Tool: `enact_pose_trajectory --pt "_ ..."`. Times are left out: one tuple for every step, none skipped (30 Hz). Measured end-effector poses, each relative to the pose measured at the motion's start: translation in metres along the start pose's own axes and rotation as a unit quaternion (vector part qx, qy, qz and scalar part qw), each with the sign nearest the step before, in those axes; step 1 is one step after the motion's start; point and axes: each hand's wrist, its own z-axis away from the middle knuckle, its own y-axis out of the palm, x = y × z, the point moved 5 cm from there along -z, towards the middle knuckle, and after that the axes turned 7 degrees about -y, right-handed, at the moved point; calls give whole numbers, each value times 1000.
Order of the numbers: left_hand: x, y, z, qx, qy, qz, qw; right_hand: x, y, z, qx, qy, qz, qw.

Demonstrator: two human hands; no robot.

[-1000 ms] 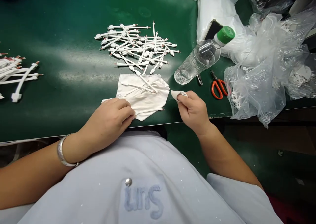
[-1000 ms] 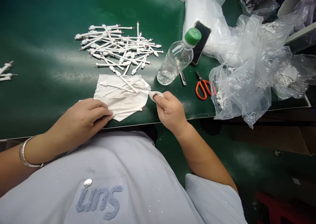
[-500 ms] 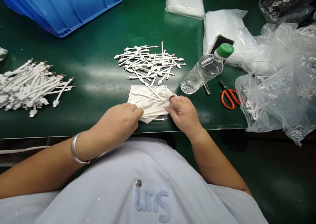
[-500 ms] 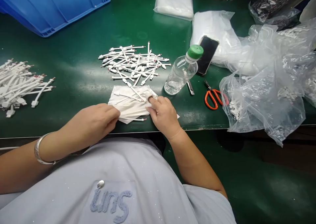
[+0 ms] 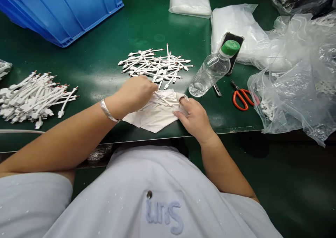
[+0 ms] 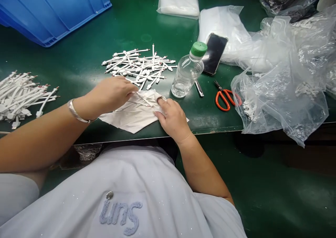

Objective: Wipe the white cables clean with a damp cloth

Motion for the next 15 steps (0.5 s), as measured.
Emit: enact_pose_trajectory --pt "-3 3 -5 23 23 -27 999 0 0 0 1 0 1 1000" --pt "-6 6 -8 44 42 -56 997 0 0 0 1 -1 3 1000" --pt "-7 8 -10 56 57 -84 993 0 0 0 0 -3 4 1000" --pt "-9 9 -12 60 74 -102 990 0 0 0 -2 -3 5 1000" --pt "-10 10 -13 57 85 -116 988 0 0 0 -3 -4 5 1000" --pt "-10 10 -15 51 93 -126 986 0 0 0 -5 -4 5 1000" --pt "-9 11 -16 46 99 -131 985 0 0 0 -5 -3 4 1000" --pt "-8 11 -17 43 105 -132 985 0 0 0 -5 -2 3 1000" --pt "-7 11 -18 41 106 -127 985 0 0 0 -3 -1 2 1000" --pt "-4 11 -19 39 103 -119 987 0 0 0 0 1 1 1000" --pt "-1 9 -20 35 96 -108 989 0 0 0 2 3 1 1000" --pt "2 6 -21 29 82 -97 991 -1 0 0 4 5 1 1000" --pt "6 2 -21 21 64 -90 994 -1 0 0 6 7 1 1000" --pt "9 -1 -20 16 42 -88 995 -1 0 0 7 9 1 1000" --pt "13 -5 -17 17 18 -87 996 -1 0 -1 8 10 1 1000"
